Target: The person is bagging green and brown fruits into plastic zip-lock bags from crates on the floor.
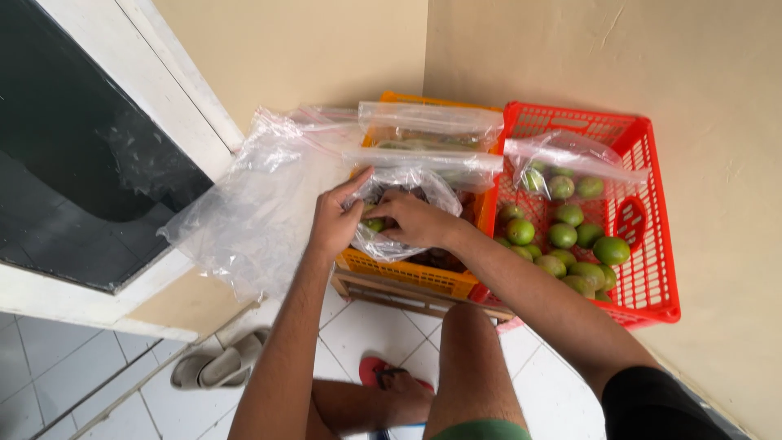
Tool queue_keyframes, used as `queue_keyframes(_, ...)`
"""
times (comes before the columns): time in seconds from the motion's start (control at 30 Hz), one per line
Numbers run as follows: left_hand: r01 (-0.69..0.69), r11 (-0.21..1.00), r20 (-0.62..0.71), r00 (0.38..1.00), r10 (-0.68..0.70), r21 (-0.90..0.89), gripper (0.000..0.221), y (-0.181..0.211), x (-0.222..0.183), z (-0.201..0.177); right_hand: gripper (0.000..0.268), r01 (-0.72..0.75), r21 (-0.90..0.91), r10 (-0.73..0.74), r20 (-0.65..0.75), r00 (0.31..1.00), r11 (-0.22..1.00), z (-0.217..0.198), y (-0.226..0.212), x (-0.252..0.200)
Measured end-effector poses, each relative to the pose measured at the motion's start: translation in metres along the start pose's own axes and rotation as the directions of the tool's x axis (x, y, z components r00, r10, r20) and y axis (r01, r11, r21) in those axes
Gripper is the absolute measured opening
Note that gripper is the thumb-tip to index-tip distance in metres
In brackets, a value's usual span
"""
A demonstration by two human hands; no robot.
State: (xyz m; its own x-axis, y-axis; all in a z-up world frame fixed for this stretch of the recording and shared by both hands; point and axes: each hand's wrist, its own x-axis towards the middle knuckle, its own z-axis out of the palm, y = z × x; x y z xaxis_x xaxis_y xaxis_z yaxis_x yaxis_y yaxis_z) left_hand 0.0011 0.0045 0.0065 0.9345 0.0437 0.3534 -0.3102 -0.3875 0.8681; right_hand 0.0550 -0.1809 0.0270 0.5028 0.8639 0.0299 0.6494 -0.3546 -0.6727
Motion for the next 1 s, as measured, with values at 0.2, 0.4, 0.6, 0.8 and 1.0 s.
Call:
queue_keyframes(0.2,-0.012,1.000,-0.004,1.000,0.012,-0.024,0.063,0.004,-0.002,-0.001,0.041,0.019,-0.075,-0.014,0.059,0.998,0.997,0.010,0.015,0.007)
queue_keyframes(0.4,0.002,1.000,-0.011,1.000,-0.003,-0.025,0.062,0.004,0.000,0.001,0.043,-0.023,-0.119,0.032,0.079,0.996,0.993,0.009,0.015,0.008)
queue_keyframes(0.6,-0.018,0.999,0.004,1.000,0.018,-0.035,0.063,0.001,0.001,-0.002,0.042,-0.059,-0.052,0.064,0.097,0.993,0.997,-0.014,-0.016,0.005)
queue_keyframes(0.8,-0.076,0.997,0.014,0.997,0.076,-0.027,0.062,-0.007,0.000,-0.001,0.028,0.025,0.080,-0.019,-0.072,0.997,0.997,-0.023,-0.016,-0.004)
queue_keyframes(1.0,-0.034,0.999,0.021,0.999,0.035,-0.026,0.063,-0.011,-0.002,0.000,0.025,0.089,0.260,0.038,-0.447,0.894,0.962,-0.050,0.006,-0.052)
